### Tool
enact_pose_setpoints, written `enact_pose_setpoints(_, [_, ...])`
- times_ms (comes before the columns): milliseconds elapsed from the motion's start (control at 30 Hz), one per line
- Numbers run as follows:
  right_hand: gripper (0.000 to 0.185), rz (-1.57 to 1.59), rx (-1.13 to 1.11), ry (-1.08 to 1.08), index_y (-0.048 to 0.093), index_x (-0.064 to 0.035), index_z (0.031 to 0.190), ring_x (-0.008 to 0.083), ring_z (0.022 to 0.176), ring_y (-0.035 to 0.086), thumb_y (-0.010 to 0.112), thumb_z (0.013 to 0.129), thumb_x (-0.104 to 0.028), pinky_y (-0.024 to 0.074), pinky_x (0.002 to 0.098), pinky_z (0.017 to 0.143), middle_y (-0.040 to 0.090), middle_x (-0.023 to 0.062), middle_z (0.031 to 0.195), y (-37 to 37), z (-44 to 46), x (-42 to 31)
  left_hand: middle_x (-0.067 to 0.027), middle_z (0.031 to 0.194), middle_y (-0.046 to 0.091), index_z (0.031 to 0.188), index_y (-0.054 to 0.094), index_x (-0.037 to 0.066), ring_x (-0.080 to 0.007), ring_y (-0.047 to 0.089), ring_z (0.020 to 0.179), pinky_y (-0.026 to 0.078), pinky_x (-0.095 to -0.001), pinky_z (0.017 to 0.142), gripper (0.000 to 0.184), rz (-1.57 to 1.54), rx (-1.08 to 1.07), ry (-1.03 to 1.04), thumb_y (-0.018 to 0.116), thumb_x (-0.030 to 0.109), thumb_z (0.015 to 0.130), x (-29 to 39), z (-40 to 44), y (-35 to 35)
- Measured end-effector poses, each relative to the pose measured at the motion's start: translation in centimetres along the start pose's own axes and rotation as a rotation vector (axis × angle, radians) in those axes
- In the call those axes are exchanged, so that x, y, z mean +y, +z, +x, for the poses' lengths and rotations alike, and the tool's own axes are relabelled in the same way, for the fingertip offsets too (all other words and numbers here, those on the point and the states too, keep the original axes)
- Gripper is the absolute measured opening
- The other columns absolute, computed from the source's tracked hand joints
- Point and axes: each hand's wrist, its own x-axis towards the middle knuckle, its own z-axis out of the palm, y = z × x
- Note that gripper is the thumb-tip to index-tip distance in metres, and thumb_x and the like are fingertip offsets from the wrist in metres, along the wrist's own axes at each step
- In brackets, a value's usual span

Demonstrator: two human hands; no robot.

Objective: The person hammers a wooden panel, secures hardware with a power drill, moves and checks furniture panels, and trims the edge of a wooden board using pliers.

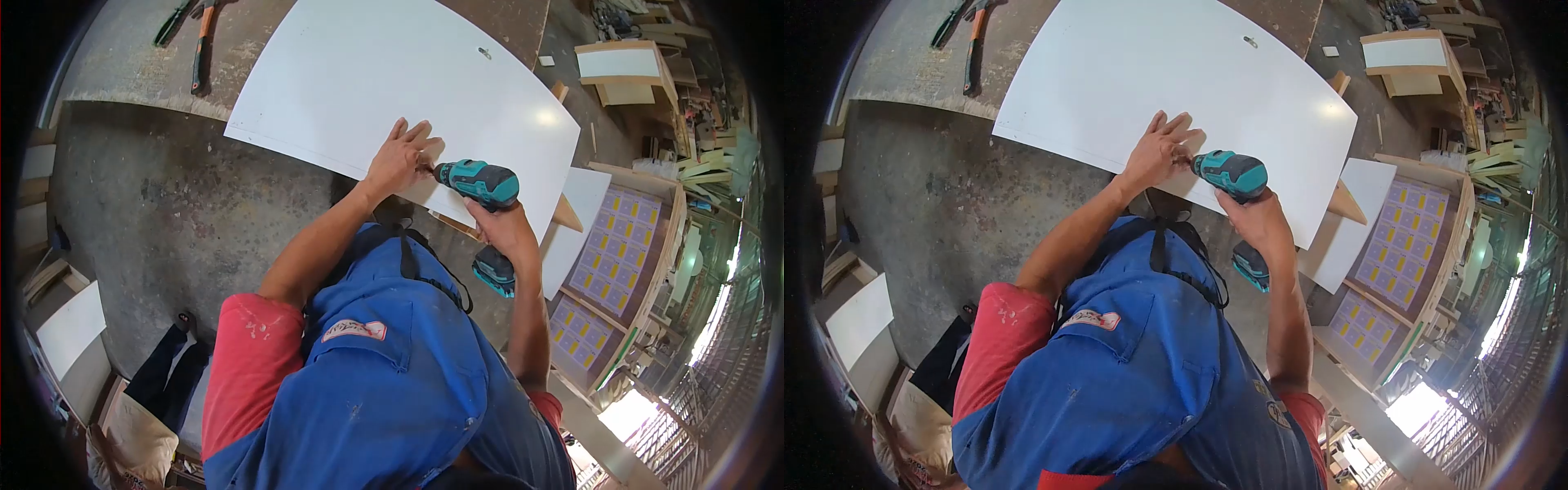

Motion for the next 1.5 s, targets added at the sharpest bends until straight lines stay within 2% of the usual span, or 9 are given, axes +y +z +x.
enact_pose_setpoints(400, [0.038, 0.011, 0.152, -0.175, 0.070, 0.0024, 0.097, 0.0242, 0.080, 0.071, 0.073, 0.083, -0.033, 0.0528, 0.0356, 0.074, 0.071, 0.0193, 0.082, 1.1, -2.7, 0.9, 0.0050, 0.134, 0.058, 0.091, 0.079, 0.024, -0.0235, 0.038, 0.139, 0.023, -0.0539, 0.117, 0.017, 0.051, -0.018, 0.068, 0.077, 0.026, 0.074, -0.3, 0.1, 0.1])
enact_pose_setpoints(600, [0.028, 0.397, 0.349, -0.385, 0.069, 0.0013, 0.104, 0.0164, 0.080, 0.068, 0.073, 0.085, -0.019, 0.0523, 0.0335, 0.072, 0.072, 0.0133, 0.090, 3.1, -5.2, 6.6, -0.0003, 0.118, 0.068, 0.090, 0.076, 0.013, -0.0273, 0.052, 0.128, 0.028, -0.0525, 0.113, 0.014, -0.045, 0.043, 0.095, 0.073, 0.022, 0.080, -0.9, 0.2, 0.2])
enact_pose_setpoints(700, [0.022, 0.529, 0.421, -0.362, 0.069, -0.0001, 0.103, 0.0151, 0.081, 0.067, 0.073, 0.086, -0.014, 0.0523, 0.0320, 0.072, 0.072, 0.0105, 0.091, 4.4, -6.6, 8.8, -0.0033, 0.091, 0.070, 0.093, 0.070, 0.008, -0.0146, 0.064, 0.083, 0.049, -0.0312, 0.081, 0.015, -0.711, 0.084, -0.403, 0.059, 0.018, 0.091, 0.3, 0.2, -0.8])
enact_pose_setpoints(800, [0.019, 0.584, 0.511, -0.359, 0.070, -0.0005, 0.101, 0.0144, 0.078, 0.067, 0.073, 0.086, -0.012, 0.0523, 0.0311, 0.071, 0.072, 0.0090, 0.087, 5.7, -7.4, 9.9, -0.0067, 0.080, 0.065, 0.086, 0.068, 0.004, -0.0112, 0.060, 0.072, 0.047, -0.0276, 0.064, 0.014, -1.138, 0.124, -0.684, 0.060, 0.014, 0.088, -0.1, 0.9, -0.9])
enact_pose_setpoints(867, [0.019, 0.640, 0.476, -0.283, 0.070, 0.0000, 0.100, 0.0134, 0.077, 0.068, 0.073, 0.086, -0.012, 0.0524, 0.0304, 0.069, 0.073, 0.0083, 0.085, 6.1, -7.9, 9.7, -0.0053, 0.076, 0.061, 0.085, 0.066, 0.003, -0.0107, 0.058, 0.069, 0.046, -0.0281, 0.061, 0.014, -1.047, 0.066, -0.707, 0.060, 0.016, 0.088, 0.2, 1.3, -0.7])
enact_pose_setpoints(967, [0.019, 0.700, 0.561, -0.307, 0.070, 0.0014, 0.098, 0.0125, 0.077, 0.068, 0.074, 0.085, -0.012, 0.0525, 0.0300, 0.068, 0.073, 0.0091, 0.085, 6.8, -8.2, 9.2, -0.0062, 0.079, 0.064, 0.089, 0.067, 0.005, -0.0217, 0.059, 0.069, 0.047, -0.0336, 0.064, 0.011, -0.130, 0.045, -0.373, 0.064, 0.015, 0.084, 0.9, 2.1, -0.4])
enact_pose_setpoints(1200, [0.022, 0.708, 0.626, -0.332, 0.070, 0.0031, 0.098, 0.0148, 0.083, 0.070, 0.077, 0.081, -0.008, 0.0537, 0.0297, 0.071, 0.073, 0.0127, 0.091, 8.2, -7.7, 10.5, -0.0078, 0.095, 0.066, 0.089, 0.067, 0.005, -0.0255, 0.062, 0.090, 0.046, -0.0368, 0.082, 0.014, 0.168, 0.352, 0.144, 0.066, 0.018, 0.084, 0.8, 4.5, -0.6])
enact_pose_setpoints(1333, [0.042, 0.594, 0.708, -0.567, 0.063, 0.0023, 0.118, 0.0181, 0.091, 0.070, 0.076, 0.079, -0.007, 0.0542, 0.0310, 0.079, 0.071, 0.0156, 0.105, 8.4, -6.7, 10.7, -0.0101, 0.104, 0.066, 0.110, 0.059, 0.004, -0.0264, 0.062, 0.100, 0.046, -0.0412, 0.091, 0.028, -1.565, -0.068, -0.880, 0.056, 0.027, 0.095, 8.4, 3.6, -1.4])
enact_pose_setpoints(1500, [0.052, 0.482, 0.706, -0.680, 0.060, -0.0008, 0.128, 0.0235, 0.087, 0.070, 0.072, 0.077, -0.002, 0.0548, 0.0330, 0.074, 0.070, 0.0137, 0.104, 8.1, -6.6, 9.2, -0.0051, 0.076, 0.058, 0.095, 0.051, 0.007, -0.0187, 0.062, 0.072, 0.054, -0.0369, 0.076, 0.021, -1.760, -0.158, -0.990, 0.053, 0.028, 0.096, 17.4, 4.0, -4.4])
